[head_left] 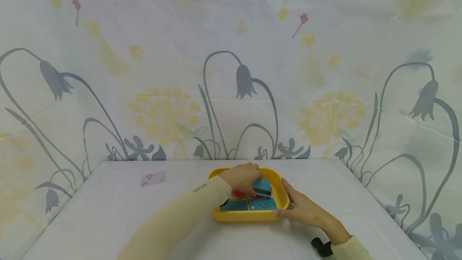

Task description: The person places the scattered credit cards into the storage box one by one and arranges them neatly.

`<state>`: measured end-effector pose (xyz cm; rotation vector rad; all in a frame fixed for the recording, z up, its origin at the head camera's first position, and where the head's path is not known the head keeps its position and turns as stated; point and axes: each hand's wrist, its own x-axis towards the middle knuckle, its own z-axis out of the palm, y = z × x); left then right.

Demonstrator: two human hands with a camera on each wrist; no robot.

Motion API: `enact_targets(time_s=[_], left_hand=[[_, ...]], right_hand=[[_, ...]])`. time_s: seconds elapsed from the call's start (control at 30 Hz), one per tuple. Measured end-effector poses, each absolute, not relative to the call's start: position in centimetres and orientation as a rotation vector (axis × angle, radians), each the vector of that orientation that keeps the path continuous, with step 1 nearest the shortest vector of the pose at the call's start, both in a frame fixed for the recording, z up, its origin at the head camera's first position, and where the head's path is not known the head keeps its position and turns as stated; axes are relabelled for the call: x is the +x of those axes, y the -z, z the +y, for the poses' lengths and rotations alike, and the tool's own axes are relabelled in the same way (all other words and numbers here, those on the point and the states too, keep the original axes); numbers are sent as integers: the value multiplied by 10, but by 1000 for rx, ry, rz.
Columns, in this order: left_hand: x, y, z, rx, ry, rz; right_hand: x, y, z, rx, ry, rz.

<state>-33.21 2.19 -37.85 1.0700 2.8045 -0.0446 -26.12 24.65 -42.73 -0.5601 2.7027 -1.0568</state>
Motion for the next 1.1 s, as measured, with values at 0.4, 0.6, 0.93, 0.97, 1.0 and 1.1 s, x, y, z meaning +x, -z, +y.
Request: enact_targets(time_s=[0.4, 0.6, 0.93, 0.97, 1.0, 1.1], left_hand=[[-332, 390, 24, 1077, 89, 2812], [-331, 393, 25, 1069, 96, 2829], [-332, 396, 22, 1082, 9, 2814], [-332, 396, 22, 1076, 5, 2814], [-332, 397, 22, 1075, 4, 2814], [-333, 399, 22, 1078, 23, 2817]], right_hand=[[-261, 427, 246, -574, 1059, 2702], [-261, 428, 247, -577, 1060, 2705], [-261, 427, 246, -570, 1047, 2717], [-261, 427, 246, -568, 1047, 2719], [-260, 427, 246, -564, 1047, 2717], [-260, 426, 246, -554, 1052, 2712]])
